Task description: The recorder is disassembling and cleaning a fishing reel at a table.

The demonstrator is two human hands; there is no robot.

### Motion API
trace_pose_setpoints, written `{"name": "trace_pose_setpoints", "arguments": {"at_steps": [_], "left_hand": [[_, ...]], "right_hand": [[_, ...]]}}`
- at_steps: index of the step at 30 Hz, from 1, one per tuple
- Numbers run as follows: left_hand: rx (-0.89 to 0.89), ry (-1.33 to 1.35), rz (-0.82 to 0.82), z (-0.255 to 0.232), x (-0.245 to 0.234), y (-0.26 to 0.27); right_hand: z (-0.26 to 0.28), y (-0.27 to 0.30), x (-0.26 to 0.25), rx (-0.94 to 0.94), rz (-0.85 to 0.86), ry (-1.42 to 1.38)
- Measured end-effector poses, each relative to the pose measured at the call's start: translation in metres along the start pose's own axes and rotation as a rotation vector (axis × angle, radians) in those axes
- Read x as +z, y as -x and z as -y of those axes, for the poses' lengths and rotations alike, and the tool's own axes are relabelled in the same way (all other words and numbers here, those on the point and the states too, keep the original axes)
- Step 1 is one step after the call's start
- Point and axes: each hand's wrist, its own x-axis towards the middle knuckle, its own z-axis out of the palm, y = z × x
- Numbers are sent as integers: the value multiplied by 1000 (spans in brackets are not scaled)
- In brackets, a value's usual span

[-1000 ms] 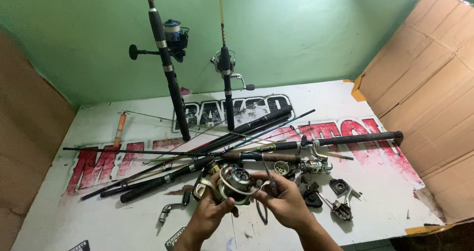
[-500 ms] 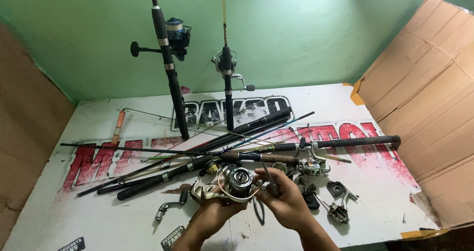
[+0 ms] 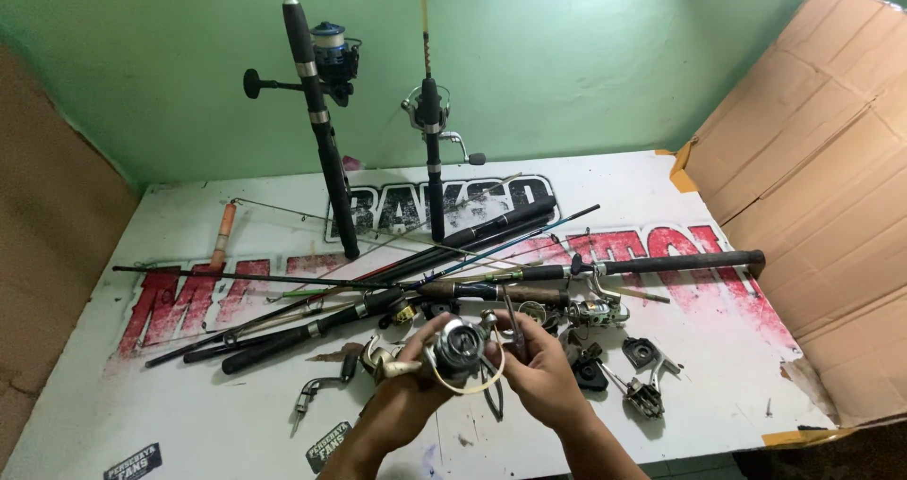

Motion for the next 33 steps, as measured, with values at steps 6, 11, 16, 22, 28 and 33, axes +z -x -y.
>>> {"name": "trace_pose_setpoints", "arguments": {"at_steps": [6, 11, 16, 22, 28, 33], "left_hand": [[-133, 472, -133, 34, -3, -14], [6, 342, -109, 24, -2, -8], [84, 280, -59, 17, -1, -5], [103, 362, 29, 17, 3, -2], [10, 405, -30, 22, 7, -7], [37, 312, -209, 32, 12, -13]], "right_hand": [[15, 21, -2, 36, 164, 32], [-9, 10, -16, -28, 27, 4], [-10, 4, -8, 41, -74, 93], [-10, 7, 9, 64, 41, -113], [-13, 9, 8, 67, -13, -69], [-15, 10, 8, 71, -84, -133]]}}
